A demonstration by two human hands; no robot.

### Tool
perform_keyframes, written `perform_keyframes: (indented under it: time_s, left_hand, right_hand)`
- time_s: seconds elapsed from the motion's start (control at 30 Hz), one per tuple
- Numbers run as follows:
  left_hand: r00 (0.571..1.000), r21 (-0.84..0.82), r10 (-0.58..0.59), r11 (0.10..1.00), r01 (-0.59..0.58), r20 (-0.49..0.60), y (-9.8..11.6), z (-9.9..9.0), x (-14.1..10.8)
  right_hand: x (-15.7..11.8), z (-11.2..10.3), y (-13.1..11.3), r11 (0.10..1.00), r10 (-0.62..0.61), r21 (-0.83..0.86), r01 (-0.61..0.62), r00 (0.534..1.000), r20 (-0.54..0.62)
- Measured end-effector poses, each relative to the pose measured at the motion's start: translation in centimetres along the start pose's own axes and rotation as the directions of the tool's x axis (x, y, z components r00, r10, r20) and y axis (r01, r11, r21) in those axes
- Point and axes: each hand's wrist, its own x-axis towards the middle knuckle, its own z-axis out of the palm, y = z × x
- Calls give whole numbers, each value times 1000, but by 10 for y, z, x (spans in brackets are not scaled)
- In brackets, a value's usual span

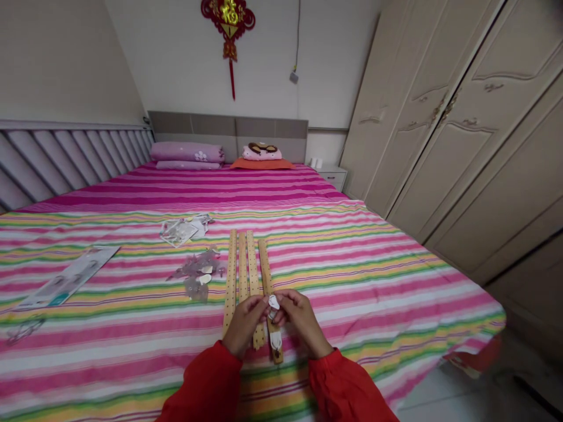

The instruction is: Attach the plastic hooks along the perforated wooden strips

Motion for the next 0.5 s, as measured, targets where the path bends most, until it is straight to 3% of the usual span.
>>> perform_keyframes:
  time_s: [0.2,0.33,0.5]
  left_hand:
    - [999,-83,-47,995,46,-11,6,2,3]
    - [1000,-22,-19,1000,20,17,6,1,4]
    - [995,-65,-14,998,8,-101,1,5,7]
  right_hand:
    - [3,-3,-2,1000,5,-9,-5,1000,18]
    - [8,-4,-6,999,-13,-33,14,998,57]
    - [12,1,-9,997,-33,72,33,999,5]
